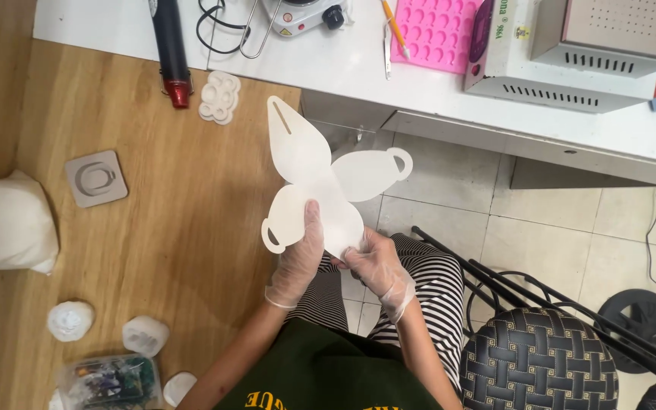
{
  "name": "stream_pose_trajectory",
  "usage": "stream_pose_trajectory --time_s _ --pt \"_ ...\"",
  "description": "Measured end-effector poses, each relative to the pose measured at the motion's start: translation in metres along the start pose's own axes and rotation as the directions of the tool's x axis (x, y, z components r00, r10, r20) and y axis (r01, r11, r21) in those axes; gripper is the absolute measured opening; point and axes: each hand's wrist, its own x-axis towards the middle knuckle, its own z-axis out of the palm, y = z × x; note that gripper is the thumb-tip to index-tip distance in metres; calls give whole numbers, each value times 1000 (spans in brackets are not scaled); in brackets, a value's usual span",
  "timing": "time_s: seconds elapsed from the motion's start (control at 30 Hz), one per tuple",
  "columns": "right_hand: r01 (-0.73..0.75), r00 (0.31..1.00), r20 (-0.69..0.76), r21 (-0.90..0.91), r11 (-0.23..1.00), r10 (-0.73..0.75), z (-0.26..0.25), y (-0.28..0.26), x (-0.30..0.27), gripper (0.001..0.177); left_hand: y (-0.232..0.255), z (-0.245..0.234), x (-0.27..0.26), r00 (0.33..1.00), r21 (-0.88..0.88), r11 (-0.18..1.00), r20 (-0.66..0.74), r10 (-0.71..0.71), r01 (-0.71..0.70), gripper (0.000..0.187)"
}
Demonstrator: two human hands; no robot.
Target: The person takes a white paper liner from a shelf, folds and shapes it around a candle, then attaches a green branded paper tag to the wrapped candle and ties it with string at the workbench.
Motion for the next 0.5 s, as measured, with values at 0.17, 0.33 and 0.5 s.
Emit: stream_pose_trajectory --time_s 0.17,0.33,0.5 --pt "49 998 49 22 999 -50 -7 23 9 38 3 -1 2 999 -73 996 11 -41 42 37" --pt "86 987 118 169 982 -107 -14 10 -4 32 9 1 7 999 -120 993 46 25 -20 37" --pt "-26 976 184 635 772 -118 -25 51 6 25 2 4 14 999 49 999 -39 7 -5 38"
